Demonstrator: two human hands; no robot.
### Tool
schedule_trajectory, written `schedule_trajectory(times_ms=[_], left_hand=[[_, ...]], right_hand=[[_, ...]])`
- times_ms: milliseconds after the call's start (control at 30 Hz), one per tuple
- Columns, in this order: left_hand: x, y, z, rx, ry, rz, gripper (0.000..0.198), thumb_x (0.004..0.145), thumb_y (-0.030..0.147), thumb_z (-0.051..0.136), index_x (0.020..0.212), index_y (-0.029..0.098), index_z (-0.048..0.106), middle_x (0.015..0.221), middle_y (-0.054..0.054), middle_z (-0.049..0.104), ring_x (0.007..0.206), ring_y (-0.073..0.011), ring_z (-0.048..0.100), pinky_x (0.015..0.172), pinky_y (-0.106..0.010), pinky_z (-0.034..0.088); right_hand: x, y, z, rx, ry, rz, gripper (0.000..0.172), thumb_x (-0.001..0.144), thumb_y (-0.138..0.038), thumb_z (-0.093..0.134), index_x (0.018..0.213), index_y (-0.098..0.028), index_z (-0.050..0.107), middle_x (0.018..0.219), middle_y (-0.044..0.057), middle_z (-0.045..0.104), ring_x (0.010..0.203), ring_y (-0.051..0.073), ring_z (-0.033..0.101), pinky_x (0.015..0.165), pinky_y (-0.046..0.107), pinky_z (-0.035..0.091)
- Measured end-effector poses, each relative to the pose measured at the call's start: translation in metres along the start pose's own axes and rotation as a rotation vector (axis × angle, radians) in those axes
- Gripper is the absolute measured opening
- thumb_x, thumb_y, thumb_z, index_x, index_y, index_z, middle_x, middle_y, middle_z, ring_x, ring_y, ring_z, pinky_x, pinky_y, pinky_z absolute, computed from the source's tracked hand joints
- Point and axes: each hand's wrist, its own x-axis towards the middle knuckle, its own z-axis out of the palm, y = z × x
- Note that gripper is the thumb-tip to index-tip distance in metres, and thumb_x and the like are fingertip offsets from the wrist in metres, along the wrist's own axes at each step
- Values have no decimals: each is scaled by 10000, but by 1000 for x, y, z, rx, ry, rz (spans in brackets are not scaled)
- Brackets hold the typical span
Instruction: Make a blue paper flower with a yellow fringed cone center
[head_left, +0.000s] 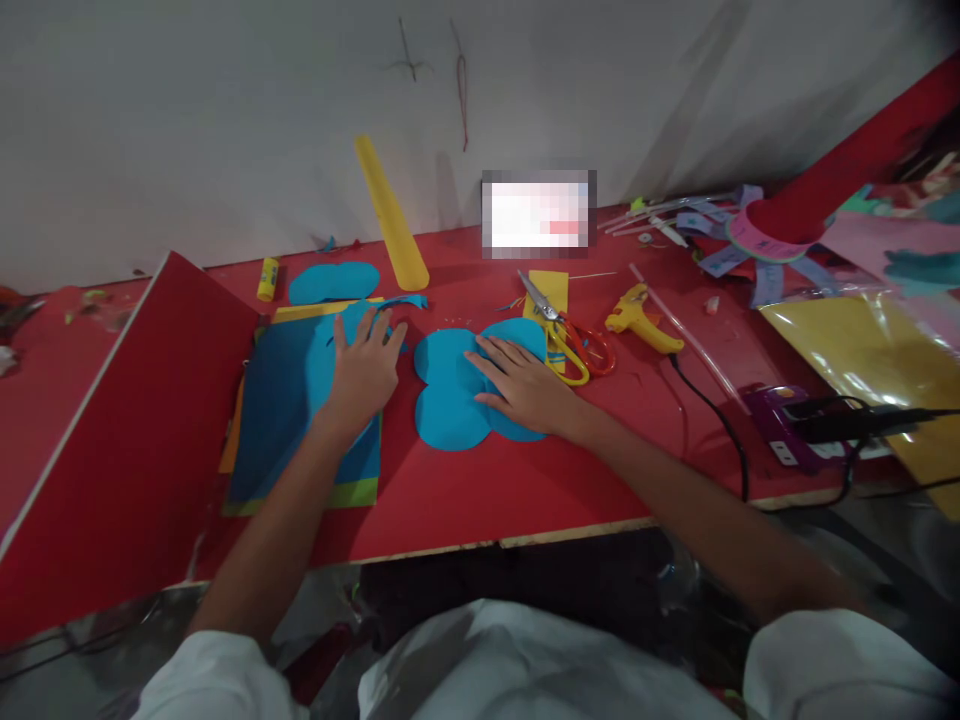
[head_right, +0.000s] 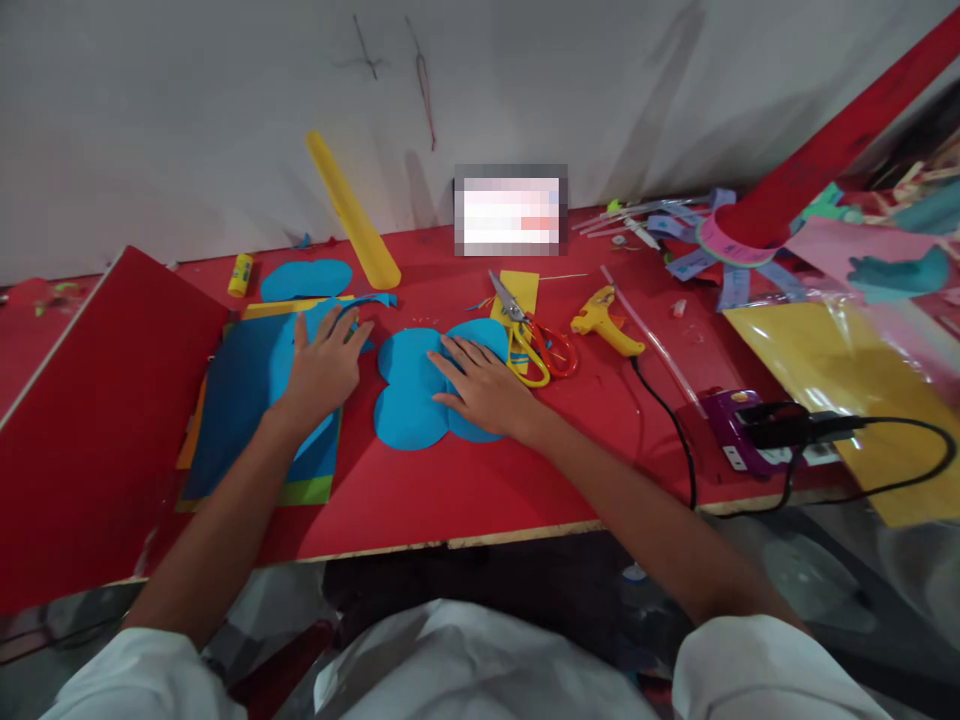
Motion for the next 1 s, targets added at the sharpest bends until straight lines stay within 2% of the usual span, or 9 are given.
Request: schedule_trajectory(times_ms=[133, 300, 400, 467, 533, 600, 667, 833, 1000], left_hand=[[-4, -9, -8, 2, -16, -31, 607, 1044, 111, 349, 1604, 166, 575, 1735, -204, 456, 1661, -396, 359, 1336, -774, 169], [-9, -18, -24, -1, -8, -76, 603, 1024, 102, 372, 1583, 155, 593, 1693, -170, 528, 1587, -366, 482, 1293, -604, 402], [-11, -23, -41, -14, 34, -119, 577, 1003, 109, 418, 1524, 194, 649, 1682, -134, 549, 1548, -353, 529, 1252, -552, 467], [-12, -26, -54, -9, 64, -150, 503, 1007, 136, 438, 1421, 183, 718, 1661, -126, 574, 1522, -348, 555, 1236, -525, 490], [-13, -27, -67, -1, 77, -175, 401, 1023, 170, 444, 1221, 165, 792, 1621, -112, 619, 1498, -336, 577, 1227, -488, 504], [-15, -28, -79, -5, 60, -199, 349, 1035, 198, 449, 1017, 167, 796, 1545, -90, 689, 1453, -320, 615, 1191, -462, 536], [-17, -30, -88, -17, 40, -234, 322, 1033, 207, 457, 908, 183, 753, 1498, -60, 725, 1398, -309, 655, 1127, -446, 578], [-24, -33, -106, 30, 94, -322, 308, 1014, 225, 439, 882, 177, 714, 1440, -89, 754, 1339, -357, 698, 1129, -519, 579], [-29, -29, -125, 173, 36, -476, 425, 1037, 332, 383, 1129, 143, 753, 1355, -186, 763, 1194, -477, 745, 999, -676, 605]], right_hand=[[1, -1, -1, 6, -12, 5, 783, 1124, -659, 317, 1725, -162, 389, 1820, 176, 319, 1689, 385, 315, 1357, 625, 323], [1, -1, -2, -2, -11, 7, 755, 1132, -630, 338, 1710, -151, 417, 1815, 179, 332, 1685, 388, 319, 1357, 616, 323], [1, 0, -1, 6, 0, 4, 733, 1134, -621, 349, 1705, -168, 425, 1814, 174, 337, 1681, 389, 329, 1345, 632, 338], [1, 0, 0, 10, 9, 1, 722, 1134, -614, 356, 1700, -171, 434, 1808, 177, 349, 1678, 395, 336, 1336, 643, 347], [0, 0, 0, 12, 14, -1, 713, 1136, -605, 361, 1695, -169, 442, 1802, 181, 361, 1676, 395, 340, 1333, 645, 351], [0, 0, -1, 10, 14, -2, 711, 1138, -598, 362, 1690, -160, 451, 1800, 184, 365, 1674, 394, 343, 1335, 638, 351], [0, 0, -1, 4, 9, -3, 715, 1139, -595, 358, 1688, -148, 453, 1800, 190, 361, 1672, 396, 347, 1338, 631, 348], [1, 1, -1, 4, -11, 1, 716, 1139, -596, 356, 1690, -149, 453, 1800, 194, 357, 1667, 400, 357, 1335, 636, 350], [1, 0, 0, 4, -9, 7, 701, 1140, -587, 363, 1683, -156, 466, 1805, 185, 354, 1663, 398, 364, 1337, 630, 347]])
